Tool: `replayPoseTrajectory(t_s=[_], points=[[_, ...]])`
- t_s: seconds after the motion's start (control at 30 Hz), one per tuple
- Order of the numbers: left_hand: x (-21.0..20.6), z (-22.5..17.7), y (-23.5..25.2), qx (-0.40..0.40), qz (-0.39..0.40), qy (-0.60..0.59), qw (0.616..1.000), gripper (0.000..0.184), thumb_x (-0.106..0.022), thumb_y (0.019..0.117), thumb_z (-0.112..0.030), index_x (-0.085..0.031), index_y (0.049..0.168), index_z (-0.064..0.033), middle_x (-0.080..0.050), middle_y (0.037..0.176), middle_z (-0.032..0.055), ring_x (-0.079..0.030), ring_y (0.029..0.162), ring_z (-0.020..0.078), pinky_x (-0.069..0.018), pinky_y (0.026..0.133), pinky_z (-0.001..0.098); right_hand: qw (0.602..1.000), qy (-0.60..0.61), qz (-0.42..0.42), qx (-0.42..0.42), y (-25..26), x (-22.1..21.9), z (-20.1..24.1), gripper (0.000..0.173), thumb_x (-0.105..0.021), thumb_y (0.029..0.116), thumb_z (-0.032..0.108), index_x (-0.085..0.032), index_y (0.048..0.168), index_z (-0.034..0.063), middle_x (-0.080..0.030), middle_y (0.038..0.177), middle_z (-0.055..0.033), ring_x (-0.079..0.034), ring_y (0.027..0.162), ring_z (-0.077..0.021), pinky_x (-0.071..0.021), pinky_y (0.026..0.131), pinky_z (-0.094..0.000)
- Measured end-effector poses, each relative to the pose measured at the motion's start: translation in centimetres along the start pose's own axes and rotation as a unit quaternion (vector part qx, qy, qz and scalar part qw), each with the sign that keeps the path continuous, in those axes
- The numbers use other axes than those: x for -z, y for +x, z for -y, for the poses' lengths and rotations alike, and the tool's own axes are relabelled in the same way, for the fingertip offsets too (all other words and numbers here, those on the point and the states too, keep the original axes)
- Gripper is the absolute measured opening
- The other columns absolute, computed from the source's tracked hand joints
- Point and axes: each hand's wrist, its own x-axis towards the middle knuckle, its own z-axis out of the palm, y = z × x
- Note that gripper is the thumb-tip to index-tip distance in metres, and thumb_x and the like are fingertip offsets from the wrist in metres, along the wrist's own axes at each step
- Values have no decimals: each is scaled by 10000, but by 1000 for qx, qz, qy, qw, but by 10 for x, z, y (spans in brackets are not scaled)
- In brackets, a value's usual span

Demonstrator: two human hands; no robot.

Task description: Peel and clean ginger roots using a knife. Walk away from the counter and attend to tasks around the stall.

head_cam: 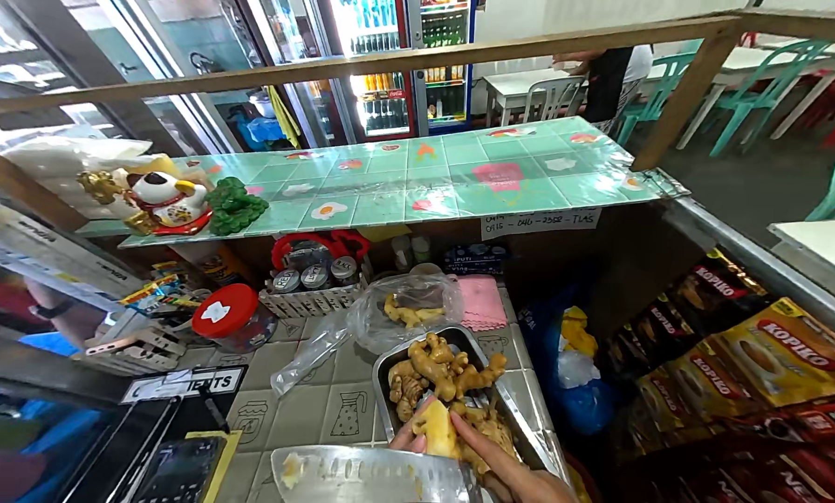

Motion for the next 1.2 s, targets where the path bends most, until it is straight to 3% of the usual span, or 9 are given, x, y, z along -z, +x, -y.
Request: replayPoseTrajectory(t_s=[0.17, 0.27, 0.37, 0.5, 0.67, 0.8, 0.9, 1.07, 1.2], points=[[-5, -1, -6, -10, -25, -33, 999, 374, -441, 1069, -147, -490, 1417, -17, -661, 1253, 35, -646, 1123, 98, -535, 986, 310, 1000, 3, -8, 3, 1, 2, -1, 808, -667, 954, 514, -398, 1580, 80, -599, 690, -99, -461, 516, -197, -452, 518, -420], [-5, -3, -15, 7, -72, -72, 995, 298, -560, 982, -73, -517, 1270, -10, -737, 1080, 91, -734, 926, 162, -620, 828, 325, 1000, 9, -11, 2, 1, 4, -4, 749, -662, 963, 495, -440, 1564, 106, -689, 851, -150, -504, 561, -195, -488, 568, -423], [-3, -4, -16, 6, -62, -74, 995, 245, -467, 1023, -52, -517, 1261, -18, -739, 1070, 90, -734, 935, 167, -615, 858, 337, 999, 46, -6, 7, 3, 4, -7, 724, -676, 971, 440, -433, 1568, 111, -660, 833, -140, -459, 545, -172, -456, 541, -384], [-12, -11, -14, -5, -48, -20, 999, 306, -314, 1078, -82, -613, 1141, -73, -758, 977, 33, -727, 888, 129, -595, 885, 336, 987, 163, 4, -4, 2, 9, -8, 618, -669, 995, 309, -461, 1542, 110, -707, 1202, -118, -653, 712, -99, -582, 673, -321], [-6, -5, -5, -18, 1, 27, 999, 444, -384, 1087, -168, -402, 1492, 12, -606, 1354, 91, -626, 1172, 147, -529, 1005, 345, 985, 166, 43, 1, 3, 6, -2, 828, -696, 974, 321, -257, 1614, 30, -711, 899, -150, -633, 641, -174, -573, 631, -383], [0, -3, 1, -29, 15, 28, 999, 452, -393, 1081, -162, -398, 1497, 16, -591, 1386, 96, -608, 1215, 151, -515, 1029, 356, 996, 86, 21, 3, 4, 4, -1, 829, -695, 962, 421, -314, 1611, 74, -666, 759, -115, -558, 558, -192, -526, 561, -414], [-4, -2, -8, -17, -23, -10, 1000, 406, -364, 1081, -130, -442, 1459, -4, -662, 1283, 94, -680, 1079, 162, -569, 951, 367, 995, 97, -3, 9, 5, 6, -5, 701, -683, 980, 381, -424, 1559, 84, -666, 807, -126, -537, 560, -177, -509, 553, -390], [-5, -1, 3, -29, 20, 37, 999, 450, -377, 1085, -159, -398, 1496, 24, -574, 1408, 105, -591, 1243, 157, -500, 1048, 366, 991, 127, 40, 10, 4, 9, -3, 846, -704, 965, 366, -267, 1616, 49, -710, 873, -138, -631, 631, -193, -569, 620, -413], [-3, -1, 3, -40, 26, 37, 998, 459, -410, 1076, -160, -402, 1490, 37, -575, 1405, 112, -591, 1242, 159, -497, 1054, 363, 996, 88, 20, 6, 4, 6, -3, 823, -696, 961, 418, -322, 1601, 60, -665, 757, -109, -581, 569, -201, -539, 566, -425]])
